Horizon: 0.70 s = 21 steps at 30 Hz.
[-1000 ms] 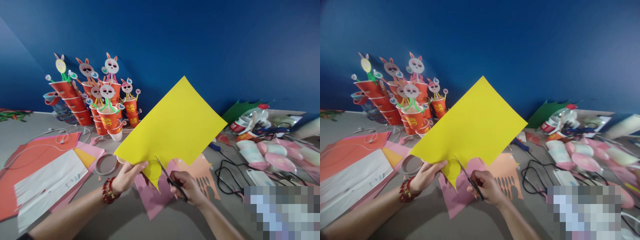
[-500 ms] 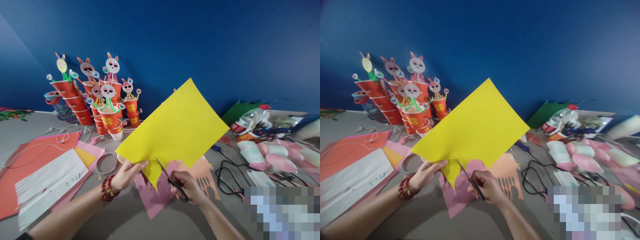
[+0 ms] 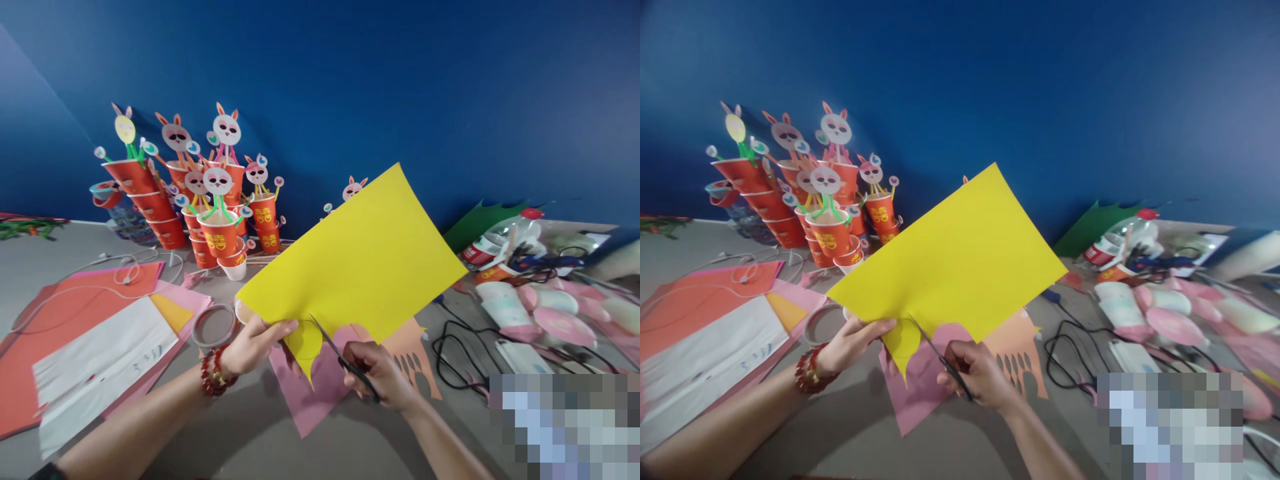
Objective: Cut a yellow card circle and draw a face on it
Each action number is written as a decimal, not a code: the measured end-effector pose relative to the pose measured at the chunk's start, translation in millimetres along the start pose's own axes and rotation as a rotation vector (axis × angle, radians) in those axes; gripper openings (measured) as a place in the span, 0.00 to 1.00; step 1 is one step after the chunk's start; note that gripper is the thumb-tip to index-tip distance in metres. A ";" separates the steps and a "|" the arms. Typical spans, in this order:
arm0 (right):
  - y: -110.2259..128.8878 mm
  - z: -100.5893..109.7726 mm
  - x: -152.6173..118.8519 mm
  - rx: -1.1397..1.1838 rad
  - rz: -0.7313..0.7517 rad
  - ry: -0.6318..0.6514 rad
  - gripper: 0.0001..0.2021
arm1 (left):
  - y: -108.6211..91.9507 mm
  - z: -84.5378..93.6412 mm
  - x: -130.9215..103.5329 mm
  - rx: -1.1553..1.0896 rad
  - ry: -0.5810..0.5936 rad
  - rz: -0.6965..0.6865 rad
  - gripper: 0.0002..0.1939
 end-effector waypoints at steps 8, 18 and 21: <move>-7.4 -0.6 -2.5 -0.020 -0.001 -0.018 0.27 | 13.5 20.7 -1.7 -0.040 -0.130 -0.033 0.13; -28.1 -2.6 -8.6 -0.024 -0.089 0.001 0.25 | 6.4 8.3 -1.6 -0.076 0.085 0.025 0.19; -25.3 -4.2 -8.3 -0.024 -0.088 -0.002 0.25 | 6.1 3.2 -2.7 -0.098 0.160 0.053 0.21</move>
Point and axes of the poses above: each hand's wrist, its own x-axis towards the middle knuckle, its own z-axis out of the back of the hand, y = z × x, the point moved 9 cm from there along x, towards the middle knuckle, and after that the axes turned 4 degrees about -x, right-handed, at the moved point
